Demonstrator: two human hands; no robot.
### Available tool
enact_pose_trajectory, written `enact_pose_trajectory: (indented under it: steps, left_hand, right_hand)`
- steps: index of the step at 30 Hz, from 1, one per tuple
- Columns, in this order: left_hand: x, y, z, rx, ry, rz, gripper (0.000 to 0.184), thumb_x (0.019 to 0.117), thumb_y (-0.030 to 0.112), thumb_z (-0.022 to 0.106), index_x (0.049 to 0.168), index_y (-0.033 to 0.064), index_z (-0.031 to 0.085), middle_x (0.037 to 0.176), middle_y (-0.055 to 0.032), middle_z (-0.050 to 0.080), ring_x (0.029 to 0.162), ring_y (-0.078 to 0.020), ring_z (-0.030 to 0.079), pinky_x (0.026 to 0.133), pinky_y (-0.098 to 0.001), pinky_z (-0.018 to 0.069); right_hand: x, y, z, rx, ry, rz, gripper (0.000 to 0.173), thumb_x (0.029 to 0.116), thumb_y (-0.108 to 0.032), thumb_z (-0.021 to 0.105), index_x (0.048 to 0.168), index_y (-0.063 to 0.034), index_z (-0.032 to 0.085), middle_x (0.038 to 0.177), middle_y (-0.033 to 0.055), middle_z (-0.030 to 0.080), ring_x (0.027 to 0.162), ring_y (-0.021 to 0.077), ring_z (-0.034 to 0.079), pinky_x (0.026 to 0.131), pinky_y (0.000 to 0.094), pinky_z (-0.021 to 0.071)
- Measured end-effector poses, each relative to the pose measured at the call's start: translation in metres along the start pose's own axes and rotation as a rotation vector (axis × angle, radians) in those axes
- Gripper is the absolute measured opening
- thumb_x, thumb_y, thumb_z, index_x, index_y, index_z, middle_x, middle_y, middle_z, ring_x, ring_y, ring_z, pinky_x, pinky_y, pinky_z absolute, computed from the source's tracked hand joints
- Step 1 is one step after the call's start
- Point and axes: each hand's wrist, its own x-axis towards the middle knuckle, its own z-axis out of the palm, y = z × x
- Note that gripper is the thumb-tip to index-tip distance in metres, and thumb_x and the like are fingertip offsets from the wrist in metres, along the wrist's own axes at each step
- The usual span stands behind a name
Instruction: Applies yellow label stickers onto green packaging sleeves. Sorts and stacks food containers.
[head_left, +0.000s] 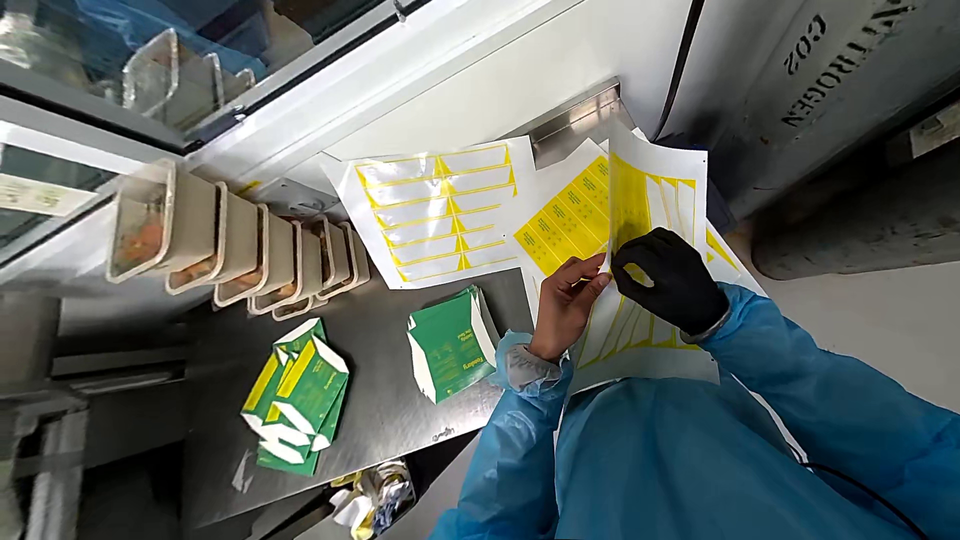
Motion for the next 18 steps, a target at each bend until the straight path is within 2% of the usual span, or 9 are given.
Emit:
enact_pose_trajectory:
  steps: [3, 7, 11, 12, 14, 16, 18]
  left_hand:
    - [0.002, -0.001, 0.001, -0.019, 0.003, -0.003, 0.031, 0.0977, 0.001, 0.066, 0.128, 0.0060, 0.070, 0.106, -0.0074, 0.064, 0.088, -0.0144, 0.066, 0.077, -0.0282, 0.0611]
    - [-0.003, -0.007, -0.011, 0.007, 0.029, -0.012, 0.023, 0.0990, 0.006, 0.066, 0.121, 0.0104, 0.071, 0.105, -0.0048, 0.068, 0.087, -0.0142, 0.068, 0.074, -0.0291, 0.0618]
    - [0.012, -0.015, -0.024, 0.068, 0.047, -0.096, 0.019, 0.0999, 0.010, 0.066, 0.118, 0.0103, 0.071, 0.107, -0.0038, 0.073, 0.089, -0.0149, 0.071, 0.077, -0.0314, 0.0619]
    - [0.018, -0.019, -0.026, 0.094, 0.055, -0.120, 0.019, 0.1003, 0.012, 0.066, 0.118, 0.0095, 0.071, 0.106, -0.0043, 0.073, 0.088, -0.0152, 0.071, 0.076, -0.0321, 0.0616]
    - [0.034, -0.033, -0.028, 0.152, 0.087, -0.163, 0.018, 0.1005, 0.014, 0.067, 0.117, 0.0063, 0.070, 0.103, -0.0074, 0.073, 0.086, -0.0170, 0.071, 0.076, -0.0359, 0.0603]
    - [0.056, -0.055, -0.027, 0.223, 0.138, -0.222, 0.018, 0.1005, 0.016, 0.068, 0.115, 0.0051, 0.071, 0.100, -0.0089, 0.074, 0.086, -0.0183, 0.071, 0.078, -0.0396, 0.0601]
    - [0.073, -0.075, -0.025, 0.383, 0.190, -0.264, 0.024, 0.1000, 0.021, 0.069, 0.120, 0.0073, 0.070, 0.102, -0.0119, 0.075, 0.089, -0.0235, 0.072, 0.080, -0.0460, 0.0596]
  right_hand:
    - [0.003, 0.005, 0.002, -0.020, -0.008, -0.004, 0.012, 0.0935, -0.020, 0.063, 0.092, -0.0093, 0.068, 0.092, 0.0082, 0.069, 0.091, 0.0248, 0.065, 0.079, 0.0378, 0.0539]
    - [0.025, 0.041, -0.028, 0.239, -0.109, 0.151, 0.011, 0.0907, -0.016, 0.066, 0.095, -0.0053, 0.068, 0.093, 0.0092, 0.065, 0.087, 0.0203, 0.063, 0.076, 0.0372, 0.0549]
    - [0.068, 0.102, -0.091, 0.254, -0.219, 0.258, 0.014, 0.0959, -0.009, 0.061, 0.102, 0.0003, 0.069, 0.095, 0.0113, 0.069, 0.087, 0.0175, 0.066, 0.082, 0.0384, 0.0567]
    - [0.079, 0.116, -0.113, 0.242, -0.215, 0.301, 0.014, 0.0976, -0.009, 0.060, 0.103, 0.0000, 0.070, 0.094, 0.0099, 0.069, 0.085, 0.0148, 0.066, 0.080, 0.0364, 0.0570]
    - [0.097, 0.132, -0.156, 0.216, -0.145, 0.389, 0.014, 0.0995, -0.011, 0.058, 0.102, -0.0031, 0.069, 0.089, 0.0041, 0.067, 0.078, 0.0070, 0.061, 0.073, 0.0298, 0.0543]
    - [0.107, 0.138, -0.195, 0.149, -0.055, 0.443, 0.015, 0.1007, -0.012, 0.059, 0.103, -0.0040, 0.071, 0.092, 0.0043, 0.068, 0.079, 0.0061, 0.061, 0.075, 0.0296, 0.0535]
    - [0.110, 0.126, -0.221, 0.068, 0.004, 0.496, 0.013, 0.1004, -0.016, 0.060, 0.101, -0.0077, 0.071, 0.094, 0.0028, 0.069, 0.081, 0.0055, 0.062, 0.076, 0.0291, 0.0524]
